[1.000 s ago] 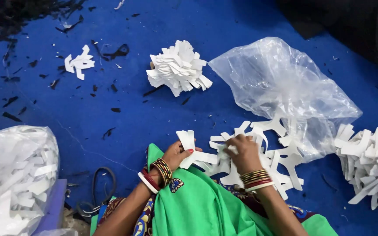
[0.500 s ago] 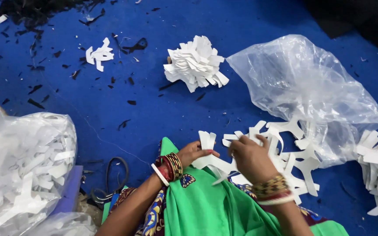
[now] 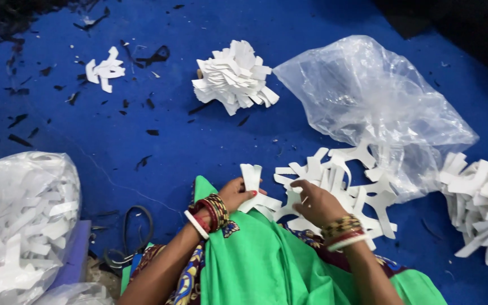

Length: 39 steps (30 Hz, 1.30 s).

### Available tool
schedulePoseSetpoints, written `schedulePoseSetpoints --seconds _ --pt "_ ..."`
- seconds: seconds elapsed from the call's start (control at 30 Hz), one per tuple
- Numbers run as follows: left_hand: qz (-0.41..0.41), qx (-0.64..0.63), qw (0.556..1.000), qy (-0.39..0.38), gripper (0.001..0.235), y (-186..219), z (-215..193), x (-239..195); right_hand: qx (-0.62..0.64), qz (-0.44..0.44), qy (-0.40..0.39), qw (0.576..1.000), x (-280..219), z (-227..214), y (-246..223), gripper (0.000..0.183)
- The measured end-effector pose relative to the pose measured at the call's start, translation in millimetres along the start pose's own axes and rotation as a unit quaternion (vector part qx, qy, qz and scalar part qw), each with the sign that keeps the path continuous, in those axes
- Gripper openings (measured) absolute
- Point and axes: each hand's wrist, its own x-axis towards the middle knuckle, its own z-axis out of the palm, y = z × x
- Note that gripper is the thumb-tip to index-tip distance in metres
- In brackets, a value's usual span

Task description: The person sorts and stacks white Y-shaped shoe components on a blue floor mat.

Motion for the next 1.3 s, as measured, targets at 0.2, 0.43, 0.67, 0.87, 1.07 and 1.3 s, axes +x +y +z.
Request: schedulePoseSetpoints --seconds 0.2,0.43,0.67,0.87,1.07,1.3 --pt "0.027 0.001 1.0 0.008 0.044 -11.0 -10.5 3.5 -0.077 -0.077 0.155 0.982 1.5 -15.7 30.2 0.029" --pt "0.049 0.014 0.999 0.015 0.039 -19.2 -13.3 7.9 0.416 -0.03 0.367 0.831 -94.0 -136.4 102.8 0.023" --pt "-0.007 0.0 0.999 0.038 0.039 -6.9 -8.1 4.4 0.522 0.068 0.627 0.575 -105.9 -135.8 323.7 0.026" --pt "-0.005 -0.012 0.999 0.031 0.04 -18.0 -14.5 10.6 0.071 0.241 0.519 0.817 -104.0 -107.9 146.1 0.028" --pt "-0.037 -0.022 0.998 0.052 0.043 -6.4 -10.8 7.8 -0.088 0.249 0.413 0.871 -31.2 -49.5 135.7 0.035" --pt "-0.035 -0.003 0.998 0.051 0.042 -1.0 -4.6 9.2 -0.145 0.242 0.43 0.858 -44.0 -59.3 136.3 0.022"
